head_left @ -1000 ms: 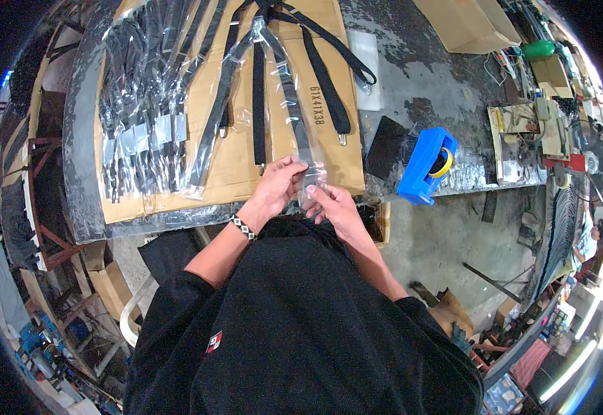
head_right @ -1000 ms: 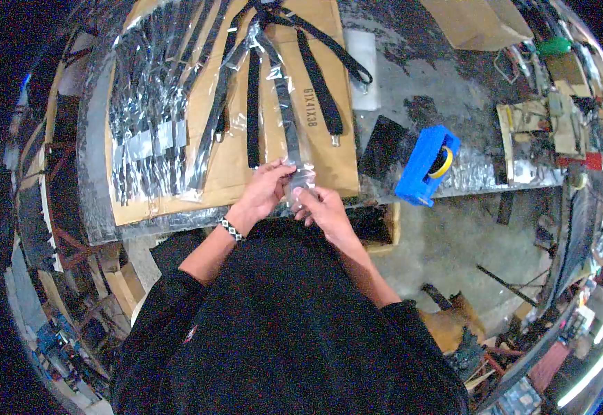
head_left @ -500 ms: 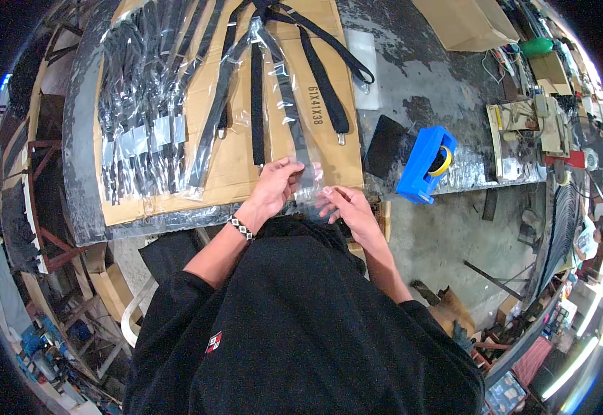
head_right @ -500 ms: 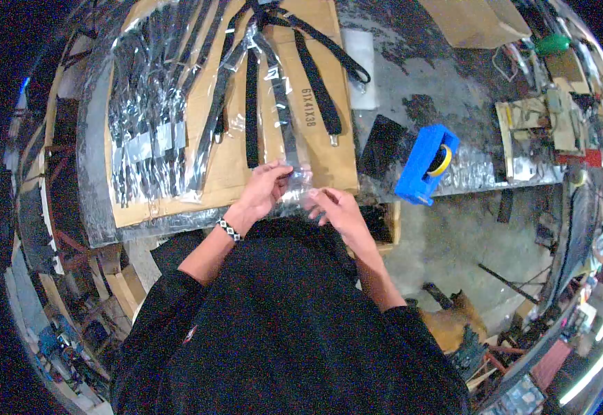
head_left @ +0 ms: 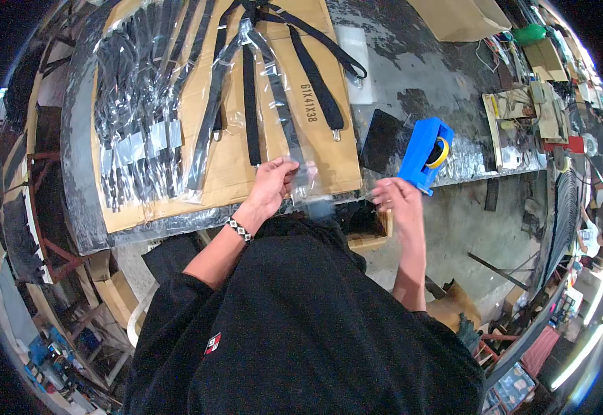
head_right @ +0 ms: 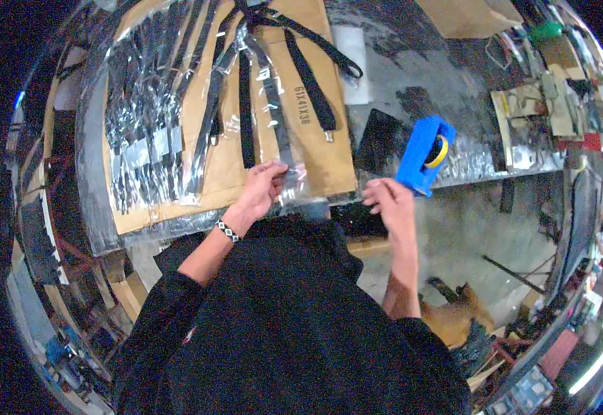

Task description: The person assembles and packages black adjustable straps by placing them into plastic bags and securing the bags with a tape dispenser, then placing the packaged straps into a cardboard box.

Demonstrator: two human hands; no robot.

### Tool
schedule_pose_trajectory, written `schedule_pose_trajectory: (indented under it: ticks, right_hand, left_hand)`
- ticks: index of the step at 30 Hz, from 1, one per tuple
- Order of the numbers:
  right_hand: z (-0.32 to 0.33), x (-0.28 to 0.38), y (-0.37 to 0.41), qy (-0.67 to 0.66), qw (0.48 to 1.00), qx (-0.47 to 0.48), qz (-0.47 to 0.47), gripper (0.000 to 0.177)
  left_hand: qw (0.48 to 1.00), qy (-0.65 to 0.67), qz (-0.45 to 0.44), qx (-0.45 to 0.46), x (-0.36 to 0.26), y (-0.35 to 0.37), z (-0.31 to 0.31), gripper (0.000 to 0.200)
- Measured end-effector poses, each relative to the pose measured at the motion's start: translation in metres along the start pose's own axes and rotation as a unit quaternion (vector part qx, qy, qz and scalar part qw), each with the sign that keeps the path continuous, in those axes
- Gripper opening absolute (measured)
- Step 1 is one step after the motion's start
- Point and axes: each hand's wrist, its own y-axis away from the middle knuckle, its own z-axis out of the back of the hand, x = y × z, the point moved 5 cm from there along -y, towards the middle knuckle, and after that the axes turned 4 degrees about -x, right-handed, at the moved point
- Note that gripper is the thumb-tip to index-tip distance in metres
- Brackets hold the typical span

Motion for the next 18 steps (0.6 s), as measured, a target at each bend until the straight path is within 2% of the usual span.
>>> schedule_pose_trajectory:
  ticks: [7, 12, 13, 14, 18]
  right_hand:
    - [0.102, 0.002, -0.003, 0.01, 0.97, -0.232, 0.071, 0.02]
    - [0.136, -0.024, -0.008, 0.031, 0.955, -0.287, 0.073, 0.018]
    - [0.141, -0.024, -0.008, 0.039, 0.951, -0.295, 0.078, 0.017]
    - [0.142, -0.028, -0.008, 0.062, 0.954, -0.292, 0.044, 0.018]
    - [0.15, -0.052, -0.024, 0.126, 0.949, -0.28, 0.065, 0.021]
  left_hand:
    - [1.0, -0.004, -0.013, -0.014, 0.009, -0.012, 0.015, 0.005]
    - [1.0, -0.005, -0.009, -0.024, 0.018, -0.023, 0.03, 0.006]
    - [0.999, 0.012, -0.018, -0.049, 0.017, -0.022, 0.027, 0.006]
    - [0.999, 0.013, -0.019, -0.044, 0.016, -0.019, 0.024, 0.005]
    - [0.999, 0.017, -0.013, -0.028, 0.011, -0.013, 0.023, 0.006]
